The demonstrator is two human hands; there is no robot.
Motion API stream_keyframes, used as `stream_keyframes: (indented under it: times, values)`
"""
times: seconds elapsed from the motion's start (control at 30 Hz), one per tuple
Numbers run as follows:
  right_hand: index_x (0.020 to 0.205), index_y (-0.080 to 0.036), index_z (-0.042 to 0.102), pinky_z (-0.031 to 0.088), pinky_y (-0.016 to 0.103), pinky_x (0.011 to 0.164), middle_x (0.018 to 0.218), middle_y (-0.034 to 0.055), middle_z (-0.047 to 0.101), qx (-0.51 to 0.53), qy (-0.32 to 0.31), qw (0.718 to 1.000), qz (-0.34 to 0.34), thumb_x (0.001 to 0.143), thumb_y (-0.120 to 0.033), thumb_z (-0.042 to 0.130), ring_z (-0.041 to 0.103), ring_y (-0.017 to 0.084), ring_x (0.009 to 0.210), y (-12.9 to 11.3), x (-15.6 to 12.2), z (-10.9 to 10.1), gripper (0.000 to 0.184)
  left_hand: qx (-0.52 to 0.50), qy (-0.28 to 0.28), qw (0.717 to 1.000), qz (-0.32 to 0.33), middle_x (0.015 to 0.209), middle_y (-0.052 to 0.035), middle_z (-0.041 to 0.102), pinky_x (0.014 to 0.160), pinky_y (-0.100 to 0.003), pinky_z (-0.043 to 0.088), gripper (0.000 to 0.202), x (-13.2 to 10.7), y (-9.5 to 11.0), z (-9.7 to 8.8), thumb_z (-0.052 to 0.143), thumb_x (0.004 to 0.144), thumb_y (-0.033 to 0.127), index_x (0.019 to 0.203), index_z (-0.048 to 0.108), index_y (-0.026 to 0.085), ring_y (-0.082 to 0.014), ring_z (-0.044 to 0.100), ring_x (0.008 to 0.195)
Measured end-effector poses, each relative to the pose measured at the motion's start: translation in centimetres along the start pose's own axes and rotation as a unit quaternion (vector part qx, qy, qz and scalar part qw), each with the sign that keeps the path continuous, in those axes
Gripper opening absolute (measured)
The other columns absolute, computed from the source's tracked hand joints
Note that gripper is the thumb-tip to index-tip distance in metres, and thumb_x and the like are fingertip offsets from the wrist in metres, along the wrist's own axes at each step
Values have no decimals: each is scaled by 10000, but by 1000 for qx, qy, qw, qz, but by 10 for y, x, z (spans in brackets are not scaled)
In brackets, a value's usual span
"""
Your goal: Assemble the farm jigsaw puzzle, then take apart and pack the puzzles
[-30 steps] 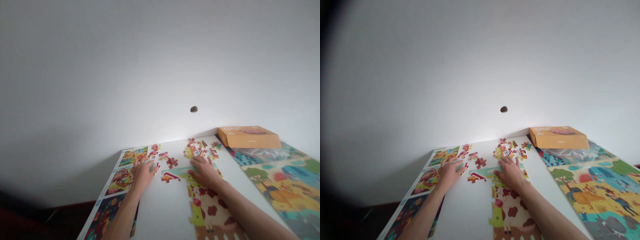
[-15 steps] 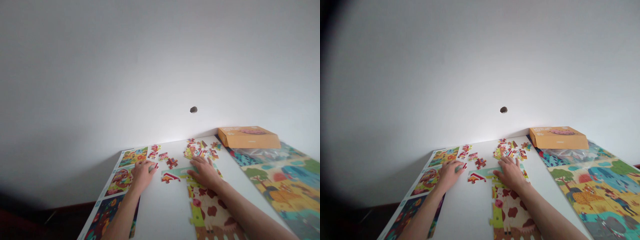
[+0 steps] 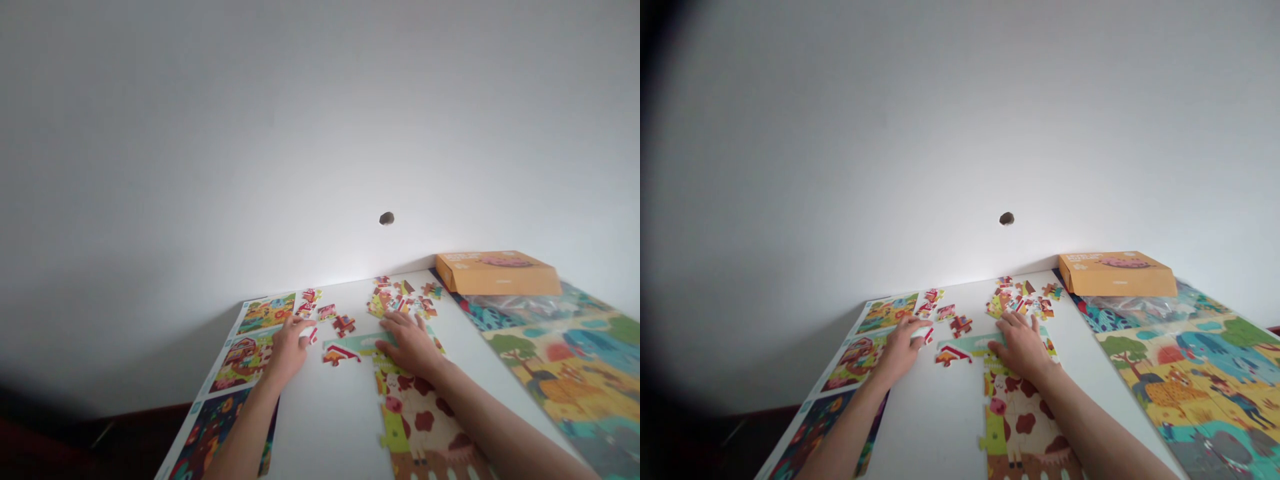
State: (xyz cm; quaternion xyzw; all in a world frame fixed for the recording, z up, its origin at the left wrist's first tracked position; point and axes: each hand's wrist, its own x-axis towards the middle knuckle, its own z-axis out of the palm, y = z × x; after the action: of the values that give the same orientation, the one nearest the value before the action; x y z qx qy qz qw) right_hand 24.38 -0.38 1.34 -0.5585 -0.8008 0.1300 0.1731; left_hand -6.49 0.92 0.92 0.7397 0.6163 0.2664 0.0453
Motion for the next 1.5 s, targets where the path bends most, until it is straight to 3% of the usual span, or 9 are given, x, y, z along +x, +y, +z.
stream_keyframes:
  times: [0.1,0.23,0.43,0.63,1.07,1.5]
  values:
    - [1224,-247,590,140,649,1085,1406,108,493,0,3,1000,-1,875,-467,527,374,326,1326,1,0,1,417,-55,-1,998,18,1069,-44,635,981,-336,434,437,0,1,-3,447,741,-10,1039,673,216,-199,599,1056]
    - [1230,-248,588,135,652,1084,1412,108,486,-1,2,1000,0,875,-475,524,365,329,1330,1,0,1,426,-128,-59,989,35,1064,-22,698,986,-315,445,395,-1,6,-7,447,732,44,1006,676,213,-194,616,1065]
    - [1234,-249,588,138,638,1087,1413,112,485,-1,-1,1000,4,878,-472,513,361,329,1334,0,0,0,427,-131,-110,984,57,1034,-15,728,956,-298,463,394,-4,14,-10,459,724,70,980,720,218,-195,647,1013]
    - [1238,-240,588,156,630,1085,1416,109,480,-1,-5,1000,8,872,-464,518,360,337,1334,-2,-1,-2,435,-105,-120,983,88,1001,-21,706,904,-298,472,462,-6,20,-13,462,711,42,1017,738,252,-186,638,954]
    - [1229,-244,590,168,634,1079,1414,107,483,-2,-1,1000,8,870,-464,515,367,336,1330,-1,-1,-2,427,-60,-92,991,75,991,-42,653,935,-369,442,179,-6,25,-14,604,710,136,771,731,247,-220,582,985]
    - [1225,-237,593,169,632,1087,1407,108,490,1,6,1000,7,868,-452,517,368,336,1329,-3,-2,-3,424,-38,-98,989,99,1025,-37,636,922,-356,429,133,-8,22,-13,625,771,192,723,731,256,-214,575,1008]
